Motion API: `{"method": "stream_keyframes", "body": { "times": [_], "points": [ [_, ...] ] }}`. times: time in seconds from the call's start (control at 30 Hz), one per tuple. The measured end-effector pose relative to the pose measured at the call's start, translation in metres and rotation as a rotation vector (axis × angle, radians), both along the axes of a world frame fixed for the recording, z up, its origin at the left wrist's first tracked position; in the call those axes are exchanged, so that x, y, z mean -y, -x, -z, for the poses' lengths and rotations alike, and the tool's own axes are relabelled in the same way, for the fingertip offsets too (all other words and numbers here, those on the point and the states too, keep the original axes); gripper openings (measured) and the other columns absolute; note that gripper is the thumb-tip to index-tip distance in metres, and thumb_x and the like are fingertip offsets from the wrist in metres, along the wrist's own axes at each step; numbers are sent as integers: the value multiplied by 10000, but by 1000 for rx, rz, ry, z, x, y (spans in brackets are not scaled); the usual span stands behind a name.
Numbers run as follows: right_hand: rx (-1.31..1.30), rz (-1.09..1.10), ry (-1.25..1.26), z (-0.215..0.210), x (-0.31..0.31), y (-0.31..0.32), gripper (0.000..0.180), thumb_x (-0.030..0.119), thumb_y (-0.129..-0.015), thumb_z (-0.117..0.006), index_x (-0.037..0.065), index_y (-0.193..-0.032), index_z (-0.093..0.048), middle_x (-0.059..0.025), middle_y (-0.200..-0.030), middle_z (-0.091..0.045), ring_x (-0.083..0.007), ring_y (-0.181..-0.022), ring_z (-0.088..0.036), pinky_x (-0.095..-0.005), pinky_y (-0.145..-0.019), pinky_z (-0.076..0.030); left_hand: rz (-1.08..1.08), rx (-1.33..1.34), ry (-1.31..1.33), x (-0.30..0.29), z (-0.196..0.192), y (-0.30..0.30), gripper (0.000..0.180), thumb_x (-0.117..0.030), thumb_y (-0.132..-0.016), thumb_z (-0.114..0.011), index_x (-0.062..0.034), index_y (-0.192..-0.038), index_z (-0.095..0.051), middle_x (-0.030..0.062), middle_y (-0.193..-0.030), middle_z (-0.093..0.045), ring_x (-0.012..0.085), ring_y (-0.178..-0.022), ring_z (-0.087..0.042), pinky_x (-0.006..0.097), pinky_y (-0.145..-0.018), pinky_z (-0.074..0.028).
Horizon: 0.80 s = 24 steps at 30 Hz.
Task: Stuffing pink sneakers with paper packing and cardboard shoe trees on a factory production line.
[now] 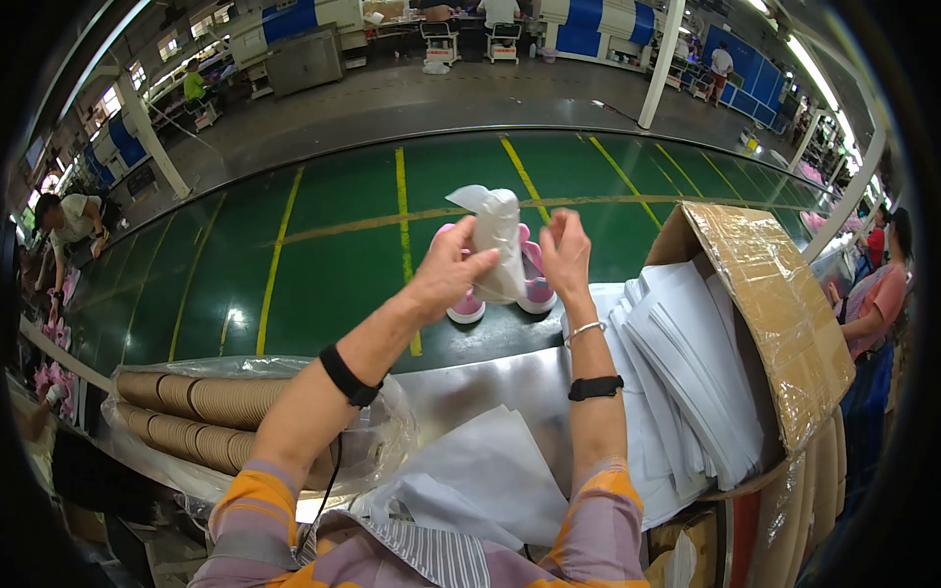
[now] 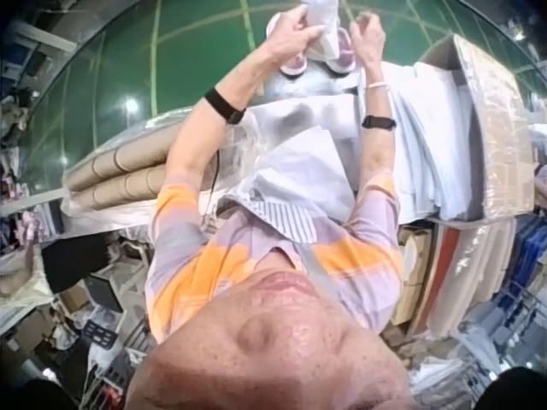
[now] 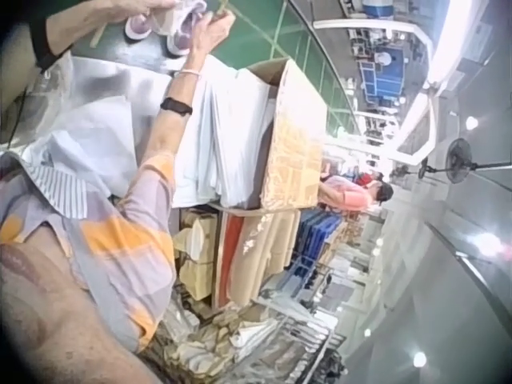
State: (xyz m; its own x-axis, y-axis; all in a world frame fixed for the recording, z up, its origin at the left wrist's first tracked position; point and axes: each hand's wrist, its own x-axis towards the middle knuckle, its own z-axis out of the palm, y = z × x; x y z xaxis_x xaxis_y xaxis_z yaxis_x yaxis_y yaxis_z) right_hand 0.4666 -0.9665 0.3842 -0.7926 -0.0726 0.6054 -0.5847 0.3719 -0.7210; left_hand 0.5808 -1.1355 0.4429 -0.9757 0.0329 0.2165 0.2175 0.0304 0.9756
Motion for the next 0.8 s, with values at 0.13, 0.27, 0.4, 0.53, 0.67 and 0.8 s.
{"method": "stream_keyframes", "body": {
  "times": [0.13,0.27,0.4,0.53,0.67,0.8],
  "points": [
    [-4,39,-949,66,-14,0,351,182,-620,-763,49,-927,-656,-154,-870,-619,-332,-916,-544,-450,-809,-444,-106,72,104,43,-2,14,304,-19,-872,-564,-10,-1172,-518,91,-1034,-622,161,-942,-592,322,-853,-470],
    [97,-45,-740,82,15,-4,294,218,-560,-816,122,-825,-735,-143,-879,-658,-342,-923,-543,-432,-843,-439,-128,203,65,55,-3,27,247,-22,-894,-545,10,-1138,-522,97,-1034,-626,178,-945,-603,326,-833,-480],
    [318,-449,-598,37,33,-29,602,214,-610,-809,85,-1158,-593,-184,-975,-643,-342,-1047,-548,-405,-899,-430,-170,260,52,74,24,43,237,-45,-906,-532,-7,-1140,-526,93,-1039,-622,181,-922,-616,347,-815,-498],
    [305,-379,23,-2,54,-64,674,248,-687,-779,66,-1247,-450,-213,-985,-643,-302,-1003,-617,-388,-811,-483,-62,345,-251,47,18,43,239,-127,-930,-527,-31,-1149,-526,88,-1048,-619,193,-921,-627,388,-751,-528],
    [185,-234,-136,-13,43,-55,567,241,-716,-740,56,-1169,-454,-246,-877,-646,-352,-811,-663,-391,-687,-518,23,353,-350,50,11,47,279,-157,-899,-591,5,-1119,-535,115,-1035,-630,188,-900,-634,346,-737,-521],
    [317,-301,-534,-39,11,-45,528,252,-688,-719,27,-1059,-417,-245,-777,-635,-403,-784,-637,-434,-691,-500,-346,391,424,78,24,63,459,-249,-769,-728,21,-1090,-544,156,-967,-647,206,-899,-638,320,-759,-500]
  ]
}}
